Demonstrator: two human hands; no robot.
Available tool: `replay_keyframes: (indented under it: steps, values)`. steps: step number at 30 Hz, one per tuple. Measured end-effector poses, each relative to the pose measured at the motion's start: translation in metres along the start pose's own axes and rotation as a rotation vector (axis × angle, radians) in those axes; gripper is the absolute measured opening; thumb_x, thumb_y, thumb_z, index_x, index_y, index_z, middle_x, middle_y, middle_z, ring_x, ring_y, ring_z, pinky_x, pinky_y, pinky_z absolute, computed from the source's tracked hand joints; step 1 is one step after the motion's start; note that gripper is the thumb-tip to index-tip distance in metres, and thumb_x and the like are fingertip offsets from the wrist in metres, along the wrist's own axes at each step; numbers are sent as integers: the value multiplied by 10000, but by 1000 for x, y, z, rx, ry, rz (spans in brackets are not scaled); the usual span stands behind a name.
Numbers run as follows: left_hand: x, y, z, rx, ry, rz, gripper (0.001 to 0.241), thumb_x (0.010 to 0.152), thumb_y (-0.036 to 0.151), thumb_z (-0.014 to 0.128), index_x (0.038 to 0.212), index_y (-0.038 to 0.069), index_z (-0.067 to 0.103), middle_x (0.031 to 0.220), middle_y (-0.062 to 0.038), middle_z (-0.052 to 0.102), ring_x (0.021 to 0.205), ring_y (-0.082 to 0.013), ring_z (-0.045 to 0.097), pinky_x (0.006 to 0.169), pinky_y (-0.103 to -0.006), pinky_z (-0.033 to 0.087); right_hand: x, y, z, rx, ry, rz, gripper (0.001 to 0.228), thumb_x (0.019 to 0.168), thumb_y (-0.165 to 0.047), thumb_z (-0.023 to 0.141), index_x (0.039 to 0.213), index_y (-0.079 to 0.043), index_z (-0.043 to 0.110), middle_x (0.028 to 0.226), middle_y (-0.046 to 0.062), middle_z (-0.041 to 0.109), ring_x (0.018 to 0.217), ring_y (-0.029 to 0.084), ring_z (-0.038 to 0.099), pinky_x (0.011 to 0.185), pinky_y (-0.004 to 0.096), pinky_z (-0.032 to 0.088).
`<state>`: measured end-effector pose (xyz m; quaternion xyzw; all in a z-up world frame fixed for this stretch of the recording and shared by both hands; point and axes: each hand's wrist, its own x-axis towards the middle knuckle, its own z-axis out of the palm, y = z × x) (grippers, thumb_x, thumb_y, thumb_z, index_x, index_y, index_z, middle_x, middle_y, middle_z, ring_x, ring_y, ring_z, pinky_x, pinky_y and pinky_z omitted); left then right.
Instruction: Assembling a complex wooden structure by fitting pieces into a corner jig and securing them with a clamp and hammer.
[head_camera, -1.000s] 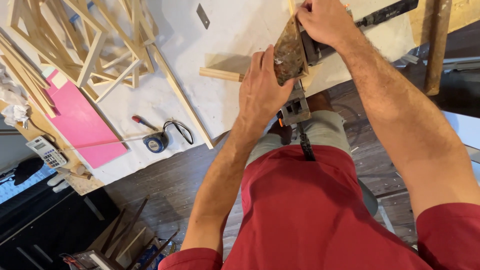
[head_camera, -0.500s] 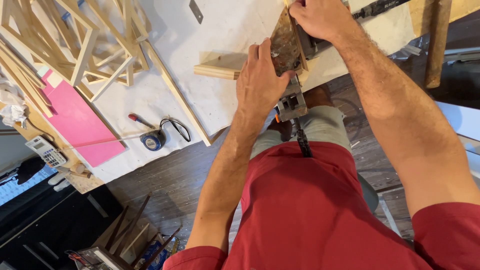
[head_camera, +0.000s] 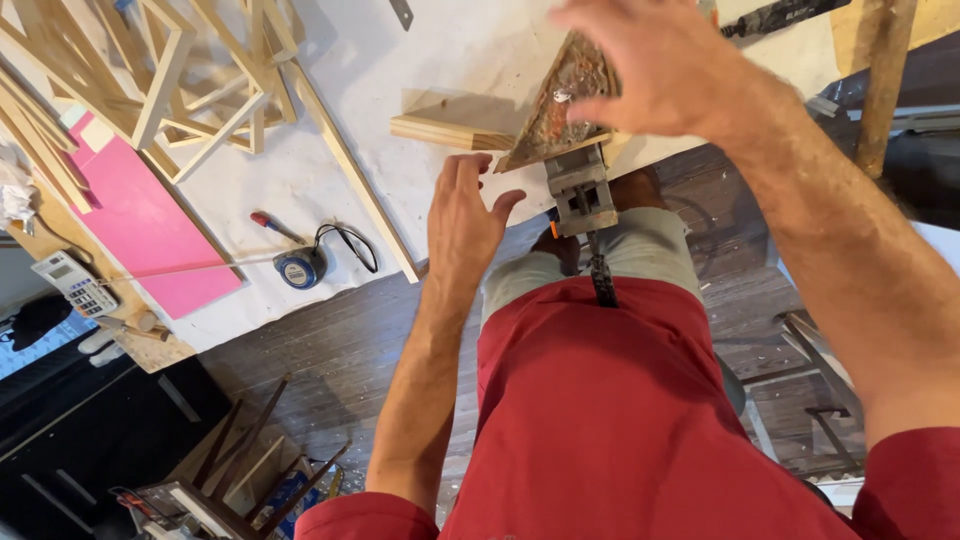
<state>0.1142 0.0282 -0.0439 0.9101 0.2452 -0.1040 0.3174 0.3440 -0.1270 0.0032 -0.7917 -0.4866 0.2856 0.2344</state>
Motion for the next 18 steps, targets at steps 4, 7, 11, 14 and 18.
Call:
replay_keyframes:
  steps: [4, 7, 11, 14, 18]
  values:
    - [4, -30, 35, -16, 130, 173, 474, 861, 114, 856, 1238, 43, 578, 1182, -124, 593, 1023, -347, 655, 693, -473, 573, 8, 13, 30, -218, -134, -146, 998, 736, -493, 810, 1567, -90, 432, 1586, 193, 410, 1434, 398, 344, 1149, 604, 268]
    - [12, -41, 50, -86, 225, 228, 338, 878, 1, 806, 1177, 30, 652, 1152, -107, 624, 867, -246, 730, 651, -392, 586, 12, 17, 50, -543, 0, -304, 966, 686, -666, 757, 1500, -191, 544, 1496, 54, 562, 1490, 307, 388, 1158, 493, 346]
    - [15, -48, 60, -200, 288, 198, 232, 828, 14, 790, 1046, 31, 713, 1044, -50, 645, 922, -246, 686, 702, -387, 574, 16, 10, 52, -632, -60, -291, 951, 696, -611, 776, 1518, -220, 504, 1377, 44, 611, 1350, 256, 492, 1045, 430, 430]
    - [12, -49, 57, -257, 296, 211, 216, 828, -20, 778, 1031, 24, 721, 1023, -50, 648, 882, -227, 680, 704, -351, 575, 14, 8, 53, -672, -26, -303, 921, 690, -619, 782, 1482, -226, 524, 1303, 35, 624, 1272, 229, 541, 1018, 392, 465]
    - [8, -45, 50, -301, 308, 241, 189, 831, -52, 768, 995, 20, 709, 995, -45, 626, 826, -200, 665, 683, -309, 588, 12, 4, 54, -792, -16, -293, 948, 666, -667, 761, 1485, -254, 519, 1263, -16, 638, 1247, 182, 557, 995, 342, 488]
